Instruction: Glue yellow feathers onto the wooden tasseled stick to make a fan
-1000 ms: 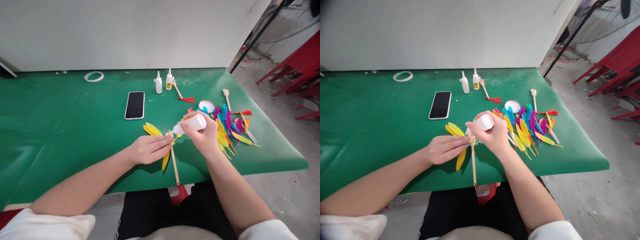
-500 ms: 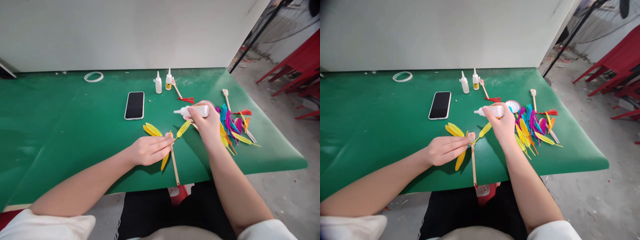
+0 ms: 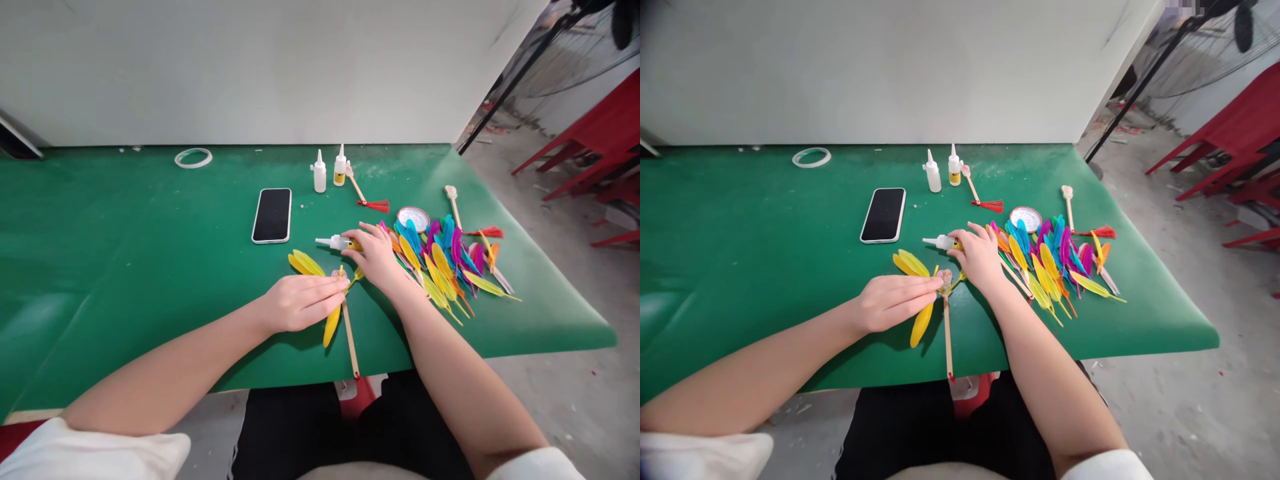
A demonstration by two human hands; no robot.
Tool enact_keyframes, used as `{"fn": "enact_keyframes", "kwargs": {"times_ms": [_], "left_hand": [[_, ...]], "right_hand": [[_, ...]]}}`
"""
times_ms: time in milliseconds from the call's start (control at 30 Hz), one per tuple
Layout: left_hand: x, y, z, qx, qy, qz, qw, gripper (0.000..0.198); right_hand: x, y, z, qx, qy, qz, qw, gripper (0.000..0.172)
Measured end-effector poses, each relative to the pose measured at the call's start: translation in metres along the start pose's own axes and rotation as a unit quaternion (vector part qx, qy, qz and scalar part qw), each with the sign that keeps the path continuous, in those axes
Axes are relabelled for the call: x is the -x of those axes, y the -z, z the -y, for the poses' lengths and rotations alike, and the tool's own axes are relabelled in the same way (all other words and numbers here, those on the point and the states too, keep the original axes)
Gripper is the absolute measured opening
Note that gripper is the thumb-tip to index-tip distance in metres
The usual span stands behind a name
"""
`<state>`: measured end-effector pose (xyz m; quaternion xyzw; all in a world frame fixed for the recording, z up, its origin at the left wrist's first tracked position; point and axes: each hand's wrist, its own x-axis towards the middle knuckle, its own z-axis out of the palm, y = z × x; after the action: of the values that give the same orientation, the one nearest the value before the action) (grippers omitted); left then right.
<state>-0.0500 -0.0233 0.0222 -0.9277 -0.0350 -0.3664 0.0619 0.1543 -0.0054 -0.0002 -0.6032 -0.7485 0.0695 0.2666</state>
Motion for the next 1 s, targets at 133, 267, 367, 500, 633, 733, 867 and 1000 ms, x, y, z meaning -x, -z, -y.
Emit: {"fn": "enact_keyframes", "kwargs": {"times_ms": [133,267,367,500,633,733,867,1000], "left_hand": [[-0.002,-0.001,-0.001,0.006,-0.012,-0.012,1.0,0.014],[-0.003,0.001,-0.001,-0.004,-0.008,-0.014,1.0,0.014],[0.0,0.001,0.0,-0.004,0.034,-0.013,0.999,0.021],[0.009,-0.001,0.002,-0.001,0.063,-0.012,0.998,0.031],[0.015,-0.009,0.004,-0.006,0.104,-0.058,0.993,0.041],[0.017,-0.014,0.004,0.003,0.126,-0.088,0.988,0.043],[0.014,-0.013,0.002,0.01,0.163,-0.089,0.983,0.041],[0.008,-0.007,0.004,-0.015,0.245,-0.064,0.967,0.04]], "right_hand": [[0.001,-0.007,-0.001,0.047,0.017,0.013,0.999,0.027],[0.002,-0.002,0.0,0.069,0.018,-0.031,0.997,0.036],[0.009,0.017,0.007,0.012,0.036,-0.086,0.996,0.031],[0.024,0.051,0.023,-0.109,0.1,-0.039,0.988,0.027],[0.036,0.065,0.042,-0.14,0.163,0.078,0.974,0.032],[0.039,0.057,0.052,-0.106,0.195,0.052,0.974,0.023],[0.038,0.045,0.05,-0.067,0.234,-0.087,0.966,0.017],[0.037,0.05,0.043,-0.043,0.193,-0.119,0.973,0.016]]}}
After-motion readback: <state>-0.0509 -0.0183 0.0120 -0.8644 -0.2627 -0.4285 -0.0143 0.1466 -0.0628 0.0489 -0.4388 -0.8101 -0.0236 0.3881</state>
